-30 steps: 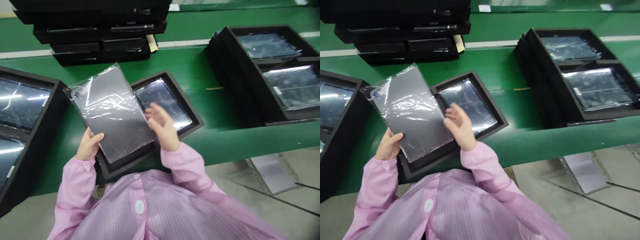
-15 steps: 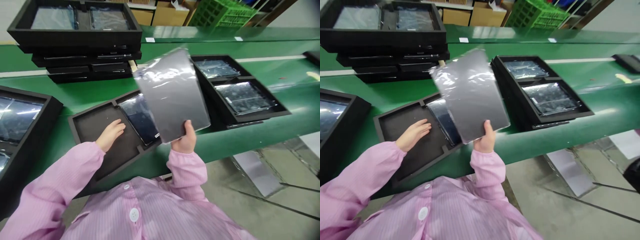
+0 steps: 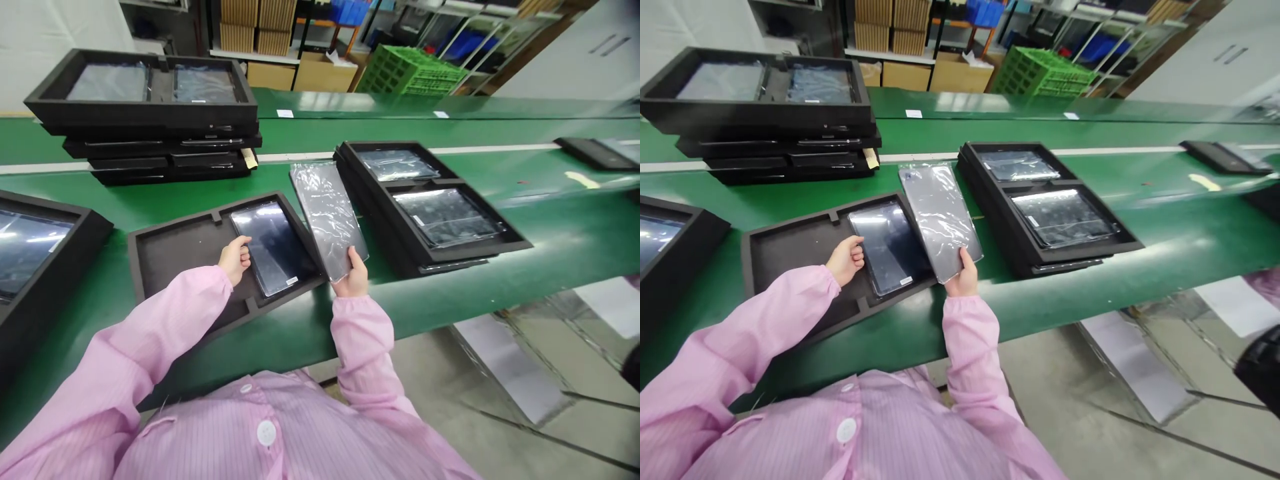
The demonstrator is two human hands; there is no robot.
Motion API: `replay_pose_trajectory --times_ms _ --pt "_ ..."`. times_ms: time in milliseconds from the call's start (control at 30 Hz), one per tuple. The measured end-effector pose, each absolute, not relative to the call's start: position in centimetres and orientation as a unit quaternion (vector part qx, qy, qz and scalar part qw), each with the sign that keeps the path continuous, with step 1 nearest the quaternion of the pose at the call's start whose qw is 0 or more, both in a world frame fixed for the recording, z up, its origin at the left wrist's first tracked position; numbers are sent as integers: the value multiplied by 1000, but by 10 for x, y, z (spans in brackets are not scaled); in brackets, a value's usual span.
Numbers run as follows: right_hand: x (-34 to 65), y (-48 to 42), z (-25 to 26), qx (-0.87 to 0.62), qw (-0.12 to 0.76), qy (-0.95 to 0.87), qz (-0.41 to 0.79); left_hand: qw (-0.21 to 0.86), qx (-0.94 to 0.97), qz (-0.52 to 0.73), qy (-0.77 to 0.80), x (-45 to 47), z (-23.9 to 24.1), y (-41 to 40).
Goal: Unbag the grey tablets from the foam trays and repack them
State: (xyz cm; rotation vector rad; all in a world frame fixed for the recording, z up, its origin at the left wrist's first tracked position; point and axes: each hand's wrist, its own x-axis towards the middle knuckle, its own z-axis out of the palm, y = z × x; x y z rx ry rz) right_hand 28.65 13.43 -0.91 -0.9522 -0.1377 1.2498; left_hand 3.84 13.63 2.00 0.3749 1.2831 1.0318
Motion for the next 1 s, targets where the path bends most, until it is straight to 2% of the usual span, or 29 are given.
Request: replay_pose_trajectory --times_ms 167,433,600,733,933,1000 --pt "285 130 -9 -426 707 -63 562 663 260 394 581 28 12 145" --pt "283 127 3 -442 704 -65 553 632 290 468 545 49 34 124" --pt "298 92 3 -496 697 -61 514 631 260 474 556 -46 56 74" --pt "297 66 -4 -532 677 -67 504 608 263 450 599 -117 54 31" --pt "254 59 -8 -522 630 -142 557 588 311 367 650 -124 30 23" --pt "239 58 -8 -510 610 -168 583 552 342 364 667 -120 18 29"
